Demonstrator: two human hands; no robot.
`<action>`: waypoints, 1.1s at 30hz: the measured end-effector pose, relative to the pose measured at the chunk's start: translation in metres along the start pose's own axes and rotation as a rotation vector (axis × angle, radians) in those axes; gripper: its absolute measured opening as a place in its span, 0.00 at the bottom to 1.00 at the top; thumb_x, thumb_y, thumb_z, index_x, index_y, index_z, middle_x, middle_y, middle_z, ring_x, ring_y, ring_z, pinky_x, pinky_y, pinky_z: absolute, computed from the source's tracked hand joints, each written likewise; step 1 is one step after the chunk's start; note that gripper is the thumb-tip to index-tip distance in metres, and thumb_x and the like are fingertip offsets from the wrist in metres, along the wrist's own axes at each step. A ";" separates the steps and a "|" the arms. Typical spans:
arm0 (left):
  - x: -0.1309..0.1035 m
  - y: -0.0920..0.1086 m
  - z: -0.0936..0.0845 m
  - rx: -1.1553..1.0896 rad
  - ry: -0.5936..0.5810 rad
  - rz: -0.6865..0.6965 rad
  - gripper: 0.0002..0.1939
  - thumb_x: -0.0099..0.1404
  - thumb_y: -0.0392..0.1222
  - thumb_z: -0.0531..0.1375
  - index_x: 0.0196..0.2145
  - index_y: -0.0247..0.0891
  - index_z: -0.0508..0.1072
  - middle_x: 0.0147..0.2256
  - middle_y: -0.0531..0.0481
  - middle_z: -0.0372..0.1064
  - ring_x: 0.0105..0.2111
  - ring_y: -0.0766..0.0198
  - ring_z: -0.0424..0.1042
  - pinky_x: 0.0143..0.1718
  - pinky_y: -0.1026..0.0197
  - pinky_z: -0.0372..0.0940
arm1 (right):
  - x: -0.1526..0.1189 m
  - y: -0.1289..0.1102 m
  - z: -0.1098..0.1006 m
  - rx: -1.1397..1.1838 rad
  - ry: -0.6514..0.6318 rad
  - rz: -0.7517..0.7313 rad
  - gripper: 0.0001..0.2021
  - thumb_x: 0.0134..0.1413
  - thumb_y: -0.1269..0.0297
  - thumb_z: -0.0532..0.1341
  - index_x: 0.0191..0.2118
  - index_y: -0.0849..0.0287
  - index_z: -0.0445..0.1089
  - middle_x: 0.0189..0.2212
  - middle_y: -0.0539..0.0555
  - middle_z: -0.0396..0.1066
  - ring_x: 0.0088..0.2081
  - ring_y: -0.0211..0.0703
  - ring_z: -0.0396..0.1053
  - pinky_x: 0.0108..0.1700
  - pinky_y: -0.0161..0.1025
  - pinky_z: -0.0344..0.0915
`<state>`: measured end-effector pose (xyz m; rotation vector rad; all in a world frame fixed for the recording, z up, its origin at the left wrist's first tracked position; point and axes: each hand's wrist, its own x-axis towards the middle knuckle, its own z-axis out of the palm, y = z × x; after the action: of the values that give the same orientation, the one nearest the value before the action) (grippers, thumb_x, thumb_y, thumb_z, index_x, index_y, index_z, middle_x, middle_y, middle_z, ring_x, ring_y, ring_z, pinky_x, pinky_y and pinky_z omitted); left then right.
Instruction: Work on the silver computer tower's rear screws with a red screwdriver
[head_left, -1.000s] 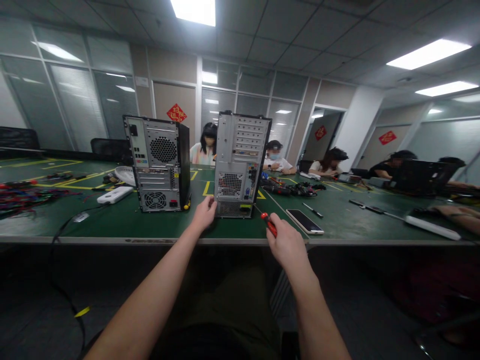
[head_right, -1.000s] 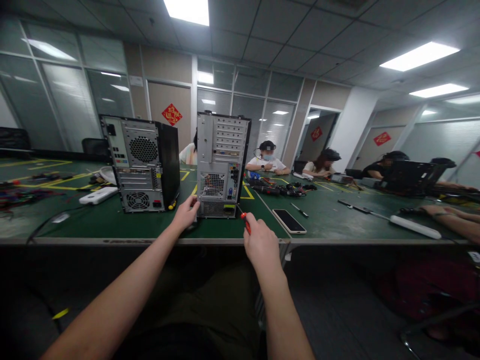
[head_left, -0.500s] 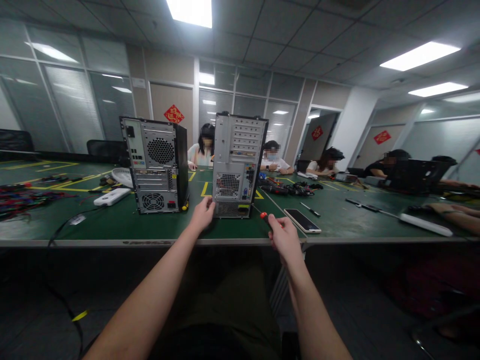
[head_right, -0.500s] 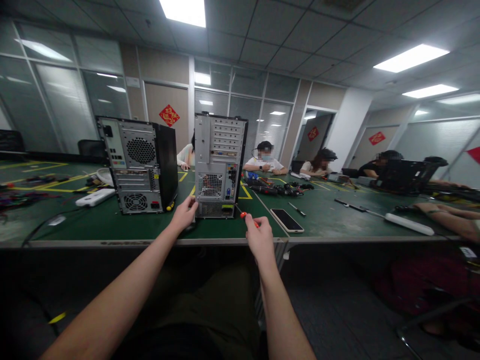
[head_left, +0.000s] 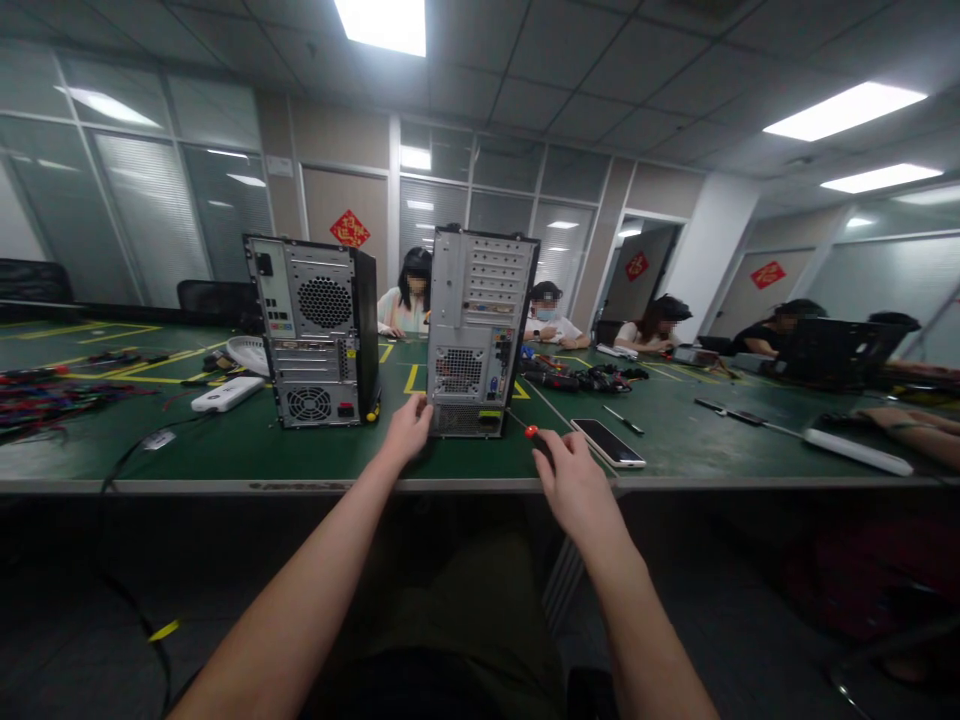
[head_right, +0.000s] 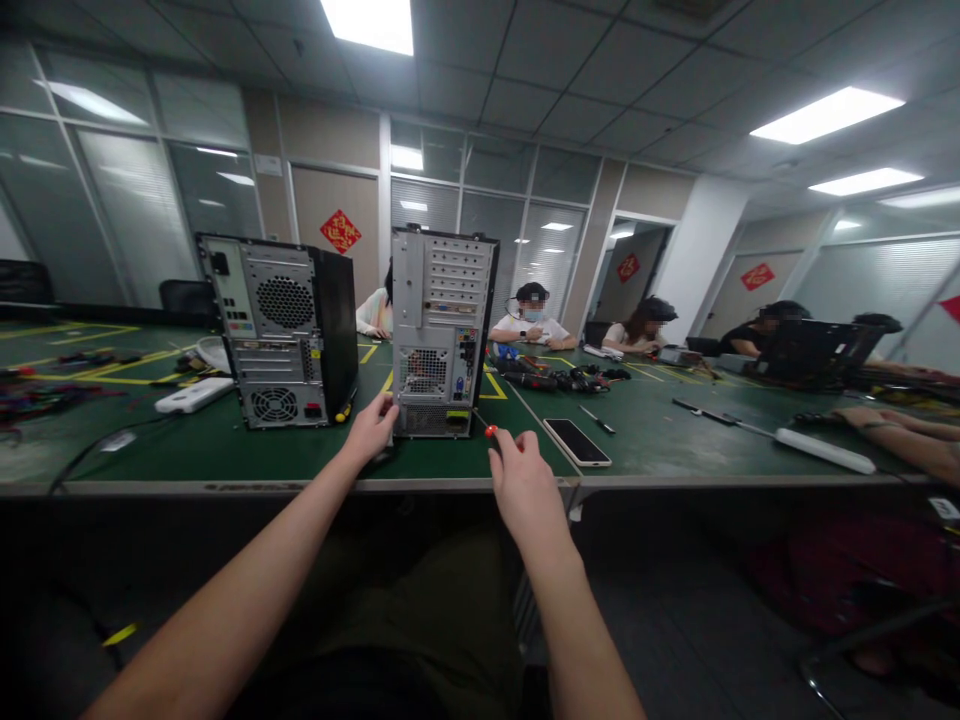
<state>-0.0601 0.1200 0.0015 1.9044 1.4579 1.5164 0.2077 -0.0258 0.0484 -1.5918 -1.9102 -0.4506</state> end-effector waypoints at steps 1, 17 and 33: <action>0.000 0.001 0.000 0.001 -0.001 -0.001 0.10 0.70 0.42 0.54 0.44 0.40 0.73 0.44 0.44 0.77 0.44 0.56 0.75 0.49 0.56 0.67 | 0.000 -0.001 0.000 -0.038 -0.032 -0.033 0.15 0.68 0.65 0.55 0.56 0.59 0.68 0.43 0.57 0.64 0.33 0.43 0.69 0.35 0.37 0.62; 0.001 0.000 0.001 -0.009 0.017 0.020 0.11 0.70 0.41 0.55 0.46 0.39 0.73 0.45 0.44 0.77 0.45 0.57 0.75 0.50 0.55 0.67 | 0.036 0.005 -0.035 -0.668 -0.339 -0.671 0.15 0.66 0.75 0.50 0.54 0.67 0.67 0.39 0.64 0.74 0.36 0.52 0.75 0.33 0.41 0.60; 0.001 -0.001 0.001 -0.014 0.006 0.013 0.10 0.71 0.42 0.54 0.45 0.40 0.73 0.42 0.46 0.77 0.42 0.58 0.74 0.47 0.57 0.67 | 0.024 -0.018 -0.016 0.004 -0.122 0.241 0.10 0.69 0.57 0.54 0.44 0.57 0.68 0.32 0.57 0.76 0.33 0.50 0.74 0.33 0.38 0.53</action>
<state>-0.0598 0.1219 0.0007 1.9070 1.4363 1.5350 0.1921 -0.0210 0.0779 -1.8558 -1.7739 -0.2529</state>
